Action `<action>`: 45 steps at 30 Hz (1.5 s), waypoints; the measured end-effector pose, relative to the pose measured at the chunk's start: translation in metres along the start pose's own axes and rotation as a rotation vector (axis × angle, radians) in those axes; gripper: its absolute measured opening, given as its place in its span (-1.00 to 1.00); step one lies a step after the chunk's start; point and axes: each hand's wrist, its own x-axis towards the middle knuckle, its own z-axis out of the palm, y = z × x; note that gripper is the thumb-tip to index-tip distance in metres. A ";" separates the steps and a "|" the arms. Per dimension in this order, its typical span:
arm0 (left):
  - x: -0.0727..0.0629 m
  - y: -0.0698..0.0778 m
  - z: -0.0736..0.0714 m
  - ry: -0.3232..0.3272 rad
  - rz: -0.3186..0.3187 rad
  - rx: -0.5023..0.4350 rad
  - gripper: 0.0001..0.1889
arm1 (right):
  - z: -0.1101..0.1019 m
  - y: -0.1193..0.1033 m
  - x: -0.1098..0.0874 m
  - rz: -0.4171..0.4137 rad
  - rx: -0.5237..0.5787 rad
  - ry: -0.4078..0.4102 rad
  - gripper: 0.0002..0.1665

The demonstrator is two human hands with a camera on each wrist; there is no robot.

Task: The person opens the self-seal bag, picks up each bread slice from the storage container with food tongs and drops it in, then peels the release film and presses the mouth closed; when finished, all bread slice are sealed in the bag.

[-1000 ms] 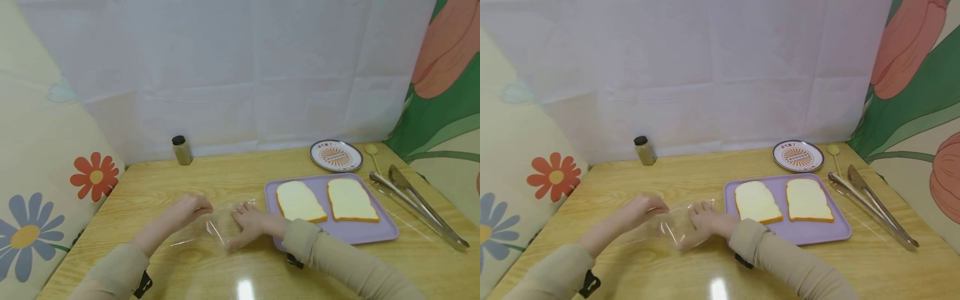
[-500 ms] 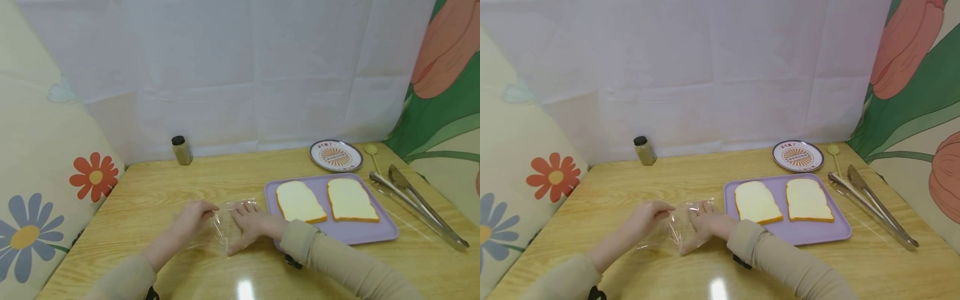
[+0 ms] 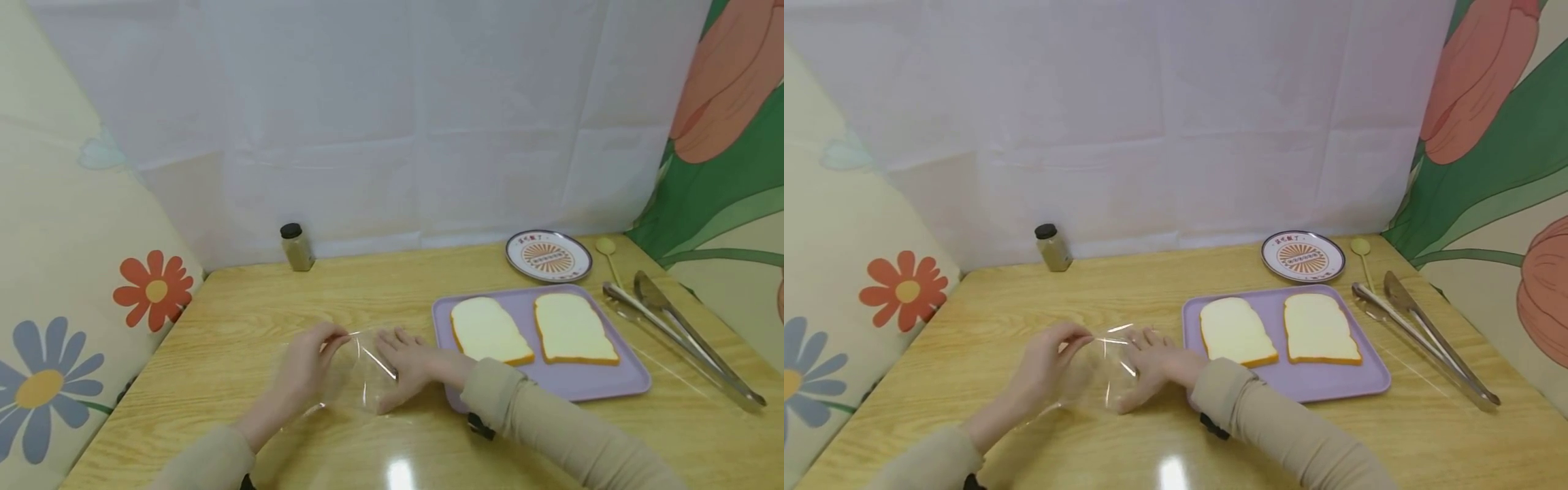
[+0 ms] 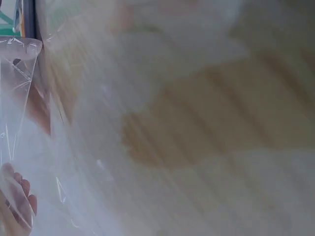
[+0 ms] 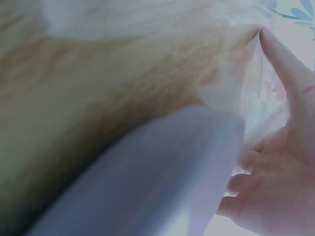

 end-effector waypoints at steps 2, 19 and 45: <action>0.001 -0.004 -0.001 0.043 0.048 0.019 -0.92 | -0.001 0.002 -0.001 -0.011 -0.002 -0.001 0.26; 0.004 -0.013 -0.005 -0.021 0.178 0.057 -0.92 | -0.034 0.031 -0.034 -0.193 0.124 0.200 -0.43; 0.008 -0.030 -0.016 -0.052 0.226 -0.026 -0.89 | -0.049 0.205 -0.232 0.320 0.189 0.537 -0.31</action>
